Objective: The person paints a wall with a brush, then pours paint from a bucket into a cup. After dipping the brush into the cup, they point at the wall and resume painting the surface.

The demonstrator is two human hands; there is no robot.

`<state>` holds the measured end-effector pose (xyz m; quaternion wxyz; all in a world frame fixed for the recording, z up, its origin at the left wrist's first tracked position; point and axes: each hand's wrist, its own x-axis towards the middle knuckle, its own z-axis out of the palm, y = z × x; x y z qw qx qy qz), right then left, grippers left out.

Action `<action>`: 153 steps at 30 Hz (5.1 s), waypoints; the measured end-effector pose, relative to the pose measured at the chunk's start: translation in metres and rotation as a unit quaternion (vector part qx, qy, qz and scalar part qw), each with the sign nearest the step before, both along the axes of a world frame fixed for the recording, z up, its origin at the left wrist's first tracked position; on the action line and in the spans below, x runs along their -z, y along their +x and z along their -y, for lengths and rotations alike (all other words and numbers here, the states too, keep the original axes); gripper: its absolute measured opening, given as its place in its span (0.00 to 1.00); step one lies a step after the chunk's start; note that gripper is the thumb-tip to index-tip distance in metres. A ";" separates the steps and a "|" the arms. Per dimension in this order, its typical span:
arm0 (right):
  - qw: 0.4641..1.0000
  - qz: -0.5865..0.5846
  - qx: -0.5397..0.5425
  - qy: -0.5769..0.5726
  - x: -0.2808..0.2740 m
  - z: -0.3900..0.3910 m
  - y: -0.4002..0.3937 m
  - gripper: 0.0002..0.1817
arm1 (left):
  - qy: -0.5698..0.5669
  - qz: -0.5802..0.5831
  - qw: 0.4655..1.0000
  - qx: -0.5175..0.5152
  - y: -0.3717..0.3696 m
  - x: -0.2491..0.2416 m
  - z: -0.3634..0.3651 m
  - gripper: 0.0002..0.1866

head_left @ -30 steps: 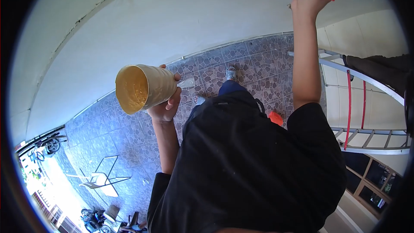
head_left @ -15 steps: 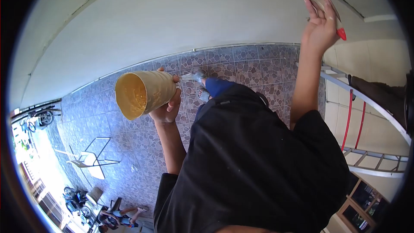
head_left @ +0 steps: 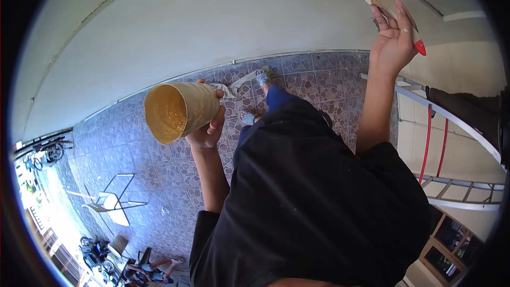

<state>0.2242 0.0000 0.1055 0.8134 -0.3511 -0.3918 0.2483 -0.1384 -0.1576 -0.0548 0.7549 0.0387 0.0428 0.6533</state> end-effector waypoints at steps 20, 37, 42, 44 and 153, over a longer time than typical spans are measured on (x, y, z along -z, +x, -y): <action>0.994 -0.044 0.104 0.014 0.007 -0.030 0.134 0.15 | 0.010 -0.003 0.985 0.174 0.142 -0.004 -0.131 0.37; 0.999 0.012 0.015 0.041 -0.009 -0.076 0.304 0.17 | 0.029 0.041 0.966 0.252 0.306 0.008 -0.231 0.38; 0.998 0.007 0.053 0.022 -0.001 -0.033 0.302 0.17 | 0.019 0.026 0.965 0.262 0.305 0.016 -0.228 0.38; 0.997 0.047 0.066 0.020 0.004 -0.021 0.303 0.17 | 0.008 0.018 0.965 0.260 0.302 0.013 -0.217 0.37; 0.986 -0.027 -0.163 -0.035 0.037 -0.053 0.230 0.14 | -0.031 -0.045 0.997 0.050 0.274 0.014 -0.152 0.35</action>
